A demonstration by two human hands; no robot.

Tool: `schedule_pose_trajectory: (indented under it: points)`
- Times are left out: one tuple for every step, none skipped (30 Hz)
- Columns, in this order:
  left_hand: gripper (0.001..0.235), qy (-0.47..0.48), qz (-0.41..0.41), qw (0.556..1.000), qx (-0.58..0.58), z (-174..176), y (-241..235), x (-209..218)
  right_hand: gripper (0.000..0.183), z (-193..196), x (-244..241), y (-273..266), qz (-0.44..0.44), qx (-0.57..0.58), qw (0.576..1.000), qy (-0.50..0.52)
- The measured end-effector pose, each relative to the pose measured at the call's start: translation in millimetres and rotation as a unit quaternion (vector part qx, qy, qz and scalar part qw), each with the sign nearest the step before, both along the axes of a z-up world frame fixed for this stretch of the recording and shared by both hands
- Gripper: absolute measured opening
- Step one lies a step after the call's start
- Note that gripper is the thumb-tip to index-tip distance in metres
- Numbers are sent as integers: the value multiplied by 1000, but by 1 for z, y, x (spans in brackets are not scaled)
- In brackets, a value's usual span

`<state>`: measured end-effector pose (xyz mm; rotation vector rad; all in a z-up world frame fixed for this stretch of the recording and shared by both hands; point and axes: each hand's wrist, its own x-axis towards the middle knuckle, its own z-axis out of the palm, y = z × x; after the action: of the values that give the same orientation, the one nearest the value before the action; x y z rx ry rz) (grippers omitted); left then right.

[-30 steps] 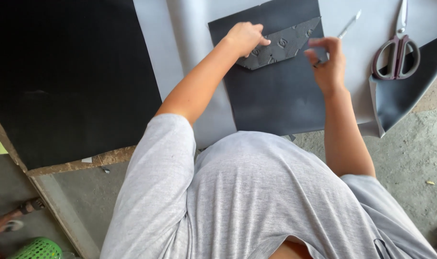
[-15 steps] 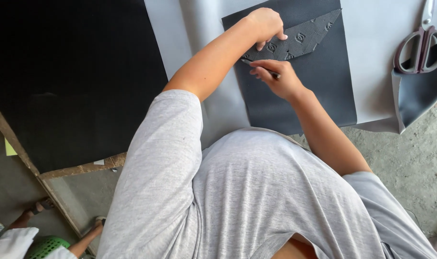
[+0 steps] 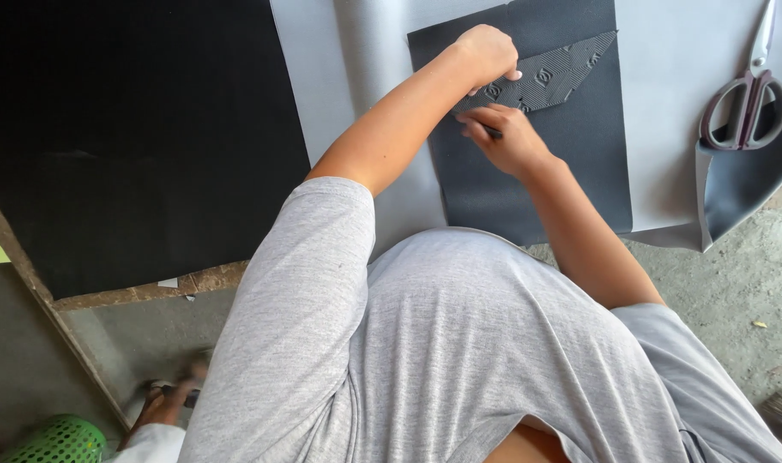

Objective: Cutting a large piece of grey fabric with scissors and then tracing a template onto a piece of black fabric using a pen.

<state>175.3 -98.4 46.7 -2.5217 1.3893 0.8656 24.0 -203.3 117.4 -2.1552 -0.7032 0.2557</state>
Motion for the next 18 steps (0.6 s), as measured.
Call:
schedule_pose_trajectory:
  points:
    - [35,-1,0,1000,0,9,3,-4,19,10,-7,-10,0,0,1000,-1]
    - [33,-8,-20,1000,17,19,5,-6,19,20,-12,-21,-25,-2,999,39]
    - [73,-14,-40,999,34,28,7,-9,21,31,-18,-32,-49,-5,996,79]
    - [73,-14,-41,998,34,28,8,-10,21,38,-19,-38,-50,-4,996,79]
    - [81,-28,-47,998,18,28,9,-10,23,45,-19,-44,-77,4,987,139]
    - [90,-43,-55,998,1,28,8,-11,26,52,-21,-52,-105,12,975,197]
    - [90,-44,-58,997,-1,24,6,-12,26,53,-20,-53,-108,12,975,196]
    - [91,-34,-41,998,-16,20,7,-12,26,53,-19,-54,-103,14,975,197]
    - [92,-24,-25,999,-32,16,6,-11,26,54,-17,-55,-98,15,975,198]
    - [92,-25,-26,999,-29,14,9,-13,26,51,-16,-55,-98,18,975,197]
    - [90,-19,-4,998,-62,12,11,-14,26,48,-15,-55,-94,22,975,202]
    - [89,-11,18,995,-95,9,13,-17,26,44,-15,-55,-90,26,974,208]
    - [89,-10,16,996,-92,17,12,-20,26,42,-14,-55,-91,29,973,209]
    - [94,-5,35,997,-64,26,8,-23,27,40,-13,-57,-91,23,972,218]
    - [100,1,53,998,-37,34,4,-25,27,38,-12,-59,-91,17,970,226]
    - [100,0,48,998,-37,30,1,-24,27,40,-8,-67,-96,18,970,225]
    - [87,-3,37,999,-17,27,-2,-23,27,42,-4,-74,-108,12,967,232]
    - [75,-6,27,1000,3,23,-5,-22,28,44,-1,-82,-118,5,963,241]
